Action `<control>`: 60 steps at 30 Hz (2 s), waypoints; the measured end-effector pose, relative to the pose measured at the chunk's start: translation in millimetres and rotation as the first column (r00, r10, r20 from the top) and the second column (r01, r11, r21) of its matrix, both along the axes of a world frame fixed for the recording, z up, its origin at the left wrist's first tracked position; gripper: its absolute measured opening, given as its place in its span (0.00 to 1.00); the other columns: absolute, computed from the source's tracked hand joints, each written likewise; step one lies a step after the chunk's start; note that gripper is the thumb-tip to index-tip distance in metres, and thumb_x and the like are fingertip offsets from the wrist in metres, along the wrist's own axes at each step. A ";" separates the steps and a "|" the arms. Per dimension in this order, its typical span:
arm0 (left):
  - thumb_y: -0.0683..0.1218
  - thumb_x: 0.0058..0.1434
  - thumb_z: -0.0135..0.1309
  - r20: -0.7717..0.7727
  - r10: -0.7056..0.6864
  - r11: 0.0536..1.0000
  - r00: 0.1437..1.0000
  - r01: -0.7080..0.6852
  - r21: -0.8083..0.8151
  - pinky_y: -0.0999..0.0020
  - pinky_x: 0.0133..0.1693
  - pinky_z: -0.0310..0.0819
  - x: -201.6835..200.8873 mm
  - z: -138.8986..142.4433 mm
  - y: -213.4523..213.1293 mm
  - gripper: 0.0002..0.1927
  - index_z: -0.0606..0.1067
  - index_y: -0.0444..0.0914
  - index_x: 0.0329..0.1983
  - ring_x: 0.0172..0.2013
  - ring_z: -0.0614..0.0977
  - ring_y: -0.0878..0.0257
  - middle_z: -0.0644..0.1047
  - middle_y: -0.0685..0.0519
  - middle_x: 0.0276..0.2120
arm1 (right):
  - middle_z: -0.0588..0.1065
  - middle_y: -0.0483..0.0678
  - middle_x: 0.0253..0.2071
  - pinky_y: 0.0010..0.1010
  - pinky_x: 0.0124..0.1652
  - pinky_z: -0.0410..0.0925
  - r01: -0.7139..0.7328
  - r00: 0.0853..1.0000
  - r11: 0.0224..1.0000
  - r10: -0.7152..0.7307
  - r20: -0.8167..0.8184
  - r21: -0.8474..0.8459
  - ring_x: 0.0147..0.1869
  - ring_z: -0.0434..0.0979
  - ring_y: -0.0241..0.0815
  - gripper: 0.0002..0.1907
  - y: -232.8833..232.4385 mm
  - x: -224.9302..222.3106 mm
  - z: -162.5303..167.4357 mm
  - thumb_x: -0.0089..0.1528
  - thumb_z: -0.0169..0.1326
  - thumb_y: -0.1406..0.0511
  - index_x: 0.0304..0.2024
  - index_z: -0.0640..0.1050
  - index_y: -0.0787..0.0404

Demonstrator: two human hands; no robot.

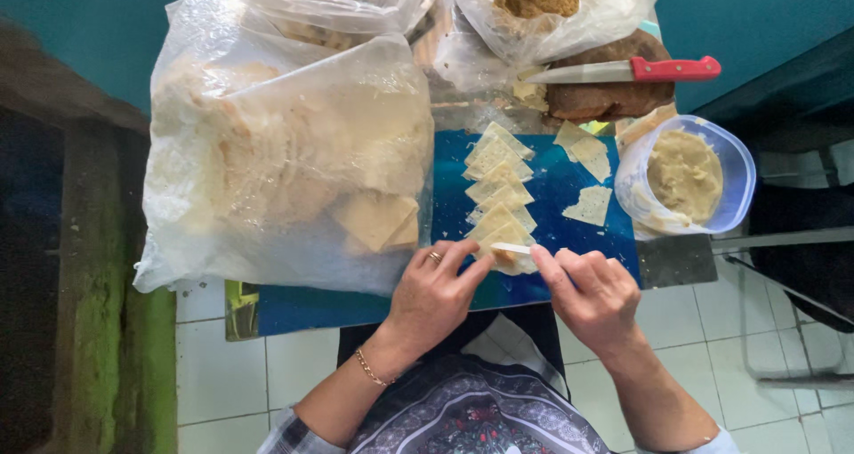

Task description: The person sits at a table and folds square dough wrappers around a filling taken by hand from a plastic bag, pressing each wrapper closed into a triangular piece. The finished folded pieces are stacked on the blue work board and placed into a plastic bag.

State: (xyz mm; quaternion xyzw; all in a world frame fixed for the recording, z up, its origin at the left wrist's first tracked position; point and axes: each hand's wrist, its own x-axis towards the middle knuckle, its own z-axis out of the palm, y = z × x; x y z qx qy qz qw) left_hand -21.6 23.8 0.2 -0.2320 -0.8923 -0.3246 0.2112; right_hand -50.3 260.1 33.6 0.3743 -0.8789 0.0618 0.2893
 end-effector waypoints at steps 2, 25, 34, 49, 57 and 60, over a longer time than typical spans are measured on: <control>0.38 0.55 0.58 0.013 -0.012 0.999 1.000 0.011 0.036 0.58 0.48 0.72 -1.0 0.9 -2.2 0.16 0.77 0.38 0.49 0.47 0.79 0.54 0.76 0.50 0.47 | 0.75 0.43 0.34 0.34 0.31 0.66 0.017 0.998 0.999 -0.014 0.068 -0.048 0.33 0.74 0.41 0.20 -2.3 -9.1 8.8 0.53 0.63 0.74 0.48 0.84 0.56; 0.37 0.56 0.57 0.063 0.002 0.997 0.998 -0.007 0.080 0.59 0.48 0.74 -1.9 1.9 -6.9 0.14 0.75 0.34 0.47 0.46 0.78 0.52 0.75 0.48 0.46 | 0.79 0.53 0.37 0.48 0.37 0.72 0.395 0.918 0.918 -0.395 -0.004 -0.035 0.37 0.81 0.58 0.05 -50.1 -350.8 -21.9 0.64 0.59 0.63 0.35 0.85 0.54; 0.37 0.55 0.59 0.040 0.003 0.998 0.999 -0.005 0.056 0.59 0.47 0.74 -3.8 1.4 -5.2 0.14 0.75 0.34 0.45 0.45 0.78 0.52 0.75 0.47 0.44 | 0.80 0.54 0.30 0.39 0.36 0.72 0.414 0.908 0.776 -0.315 0.276 -0.476 0.34 0.82 0.50 0.10 -7.7 -329.2 -17.6 0.65 0.61 0.63 0.35 0.84 0.64; 0.37 0.58 0.61 0.051 -0.004 0.983 0.999 -0.006 0.182 0.57 0.44 0.75 -7.8 9.0 3.9 0.16 0.77 0.38 0.50 0.44 0.79 0.51 0.76 0.49 0.46 | 0.78 0.44 0.32 0.25 0.34 0.69 0.433 0.722 0.770 0.014 0.692 -0.468 0.33 0.77 0.34 0.04 11.7 -32.2 2.6 0.63 0.60 0.68 0.40 0.83 0.61; 0.40 0.57 0.60 -0.009 -0.044 0.993 0.999 0.043 -0.108 0.60 0.41 0.70 -12.1 5.4 18.3 0.20 0.76 0.42 0.54 0.45 0.76 0.54 0.73 0.50 0.48 | 0.75 0.45 0.31 0.34 0.32 0.68 0.259 0.903 0.930 -0.137 0.406 -0.262 0.34 0.77 0.44 0.07 -1.6 -5.4 9.2 0.60 0.63 0.67 0.41 0.84 0.56; 0.41 0.58 0.60 -0.015 -0.041 0.991 0.999 0.038 -0.132 0.60 0.41 0.69 -11.1 3.8 17.3 0.19 0.76 0.42 0.54 0.45 0.76 0.55 0.72 0.50 0.47 | 0.75 0.44 0.31 0.35 0.33 0.68 0.235 0.916 0.948 -0.141 0.376 -0.216 0.34 0.76 0.44 0.08 -2.0 -5.5 11.2 0.59 0.63 0.67 0.42 0.84 0.55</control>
